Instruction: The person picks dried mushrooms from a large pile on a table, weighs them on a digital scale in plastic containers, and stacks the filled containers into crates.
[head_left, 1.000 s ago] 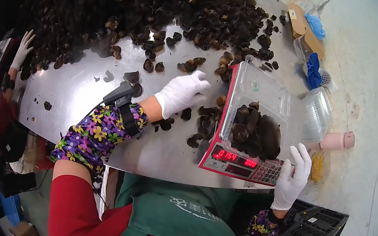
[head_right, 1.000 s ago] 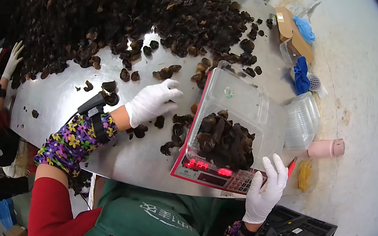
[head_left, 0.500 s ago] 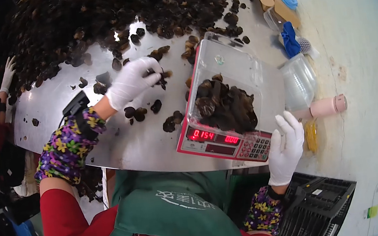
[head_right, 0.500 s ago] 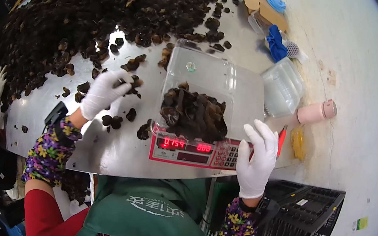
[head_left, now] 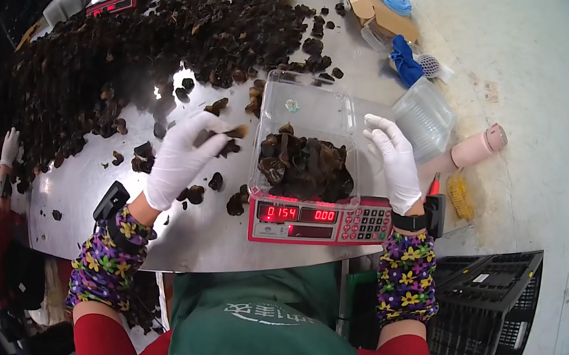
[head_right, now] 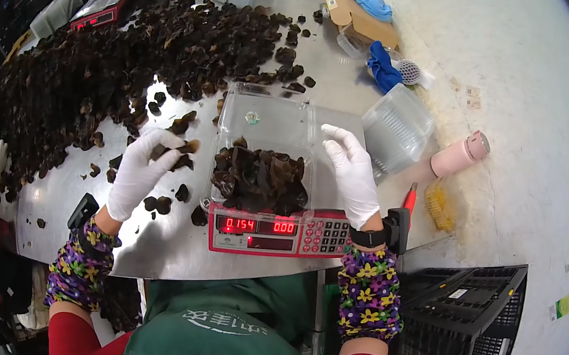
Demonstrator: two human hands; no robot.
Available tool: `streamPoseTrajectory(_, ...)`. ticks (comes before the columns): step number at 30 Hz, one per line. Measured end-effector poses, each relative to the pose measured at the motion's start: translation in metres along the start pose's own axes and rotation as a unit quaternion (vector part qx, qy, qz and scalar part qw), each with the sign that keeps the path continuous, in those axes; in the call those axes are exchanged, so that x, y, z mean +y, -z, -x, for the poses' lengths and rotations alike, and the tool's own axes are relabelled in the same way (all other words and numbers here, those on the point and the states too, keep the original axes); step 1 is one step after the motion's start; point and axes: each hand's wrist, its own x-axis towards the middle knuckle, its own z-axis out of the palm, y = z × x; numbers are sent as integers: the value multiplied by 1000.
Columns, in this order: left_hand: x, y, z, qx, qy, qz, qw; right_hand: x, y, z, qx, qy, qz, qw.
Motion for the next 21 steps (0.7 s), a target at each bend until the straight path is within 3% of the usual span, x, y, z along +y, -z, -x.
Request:
streamPoseTrajectory(1,19,-5,-4,-3,-78,-83,994,-4,-4,0,-7,-6,-9,1000)
streamPoseTrajectory(2,46,-13,-7,-33,-48,-89,994,-7,-6,0,-1,-3,-9,1000)
streamPoseTrajectory(5,54,-46,-22,-56,-191,-99,975,-4,-7,3,3,2,-10,1000)
streamPoseTrajectory(7,52,-61,-29,-129,-192,-125,965,-2,-7,8,8,8,-7,1000)
streamPoseTrajectory(8,54,-68,-30,-126,-237,-197,943,-2,-3,11,14,13,-2,1000)
streamPoseTrajectory(11,49,-64,-26,-47,-243,-186,951,-8,6,23,36,54,77,995)
streamPoseTrajectory(13,42,-57,-19,-46,-217,-155,963,-15,0,31,41,78,60,994)
streamPoseTrajectory(15,40,-54,-14,-81,-154,-111,979,-20,-4,35,-38,183,191,964)
streamPoseTrajectory(16,40,-58,-12,-84,-155,-110,978,-24,-14,36,-15,218,253,943)
streamPoseTrajectory(21,43,-71,-7,-29,-210,-159,964,-10,-42,33,1,201,276,940)
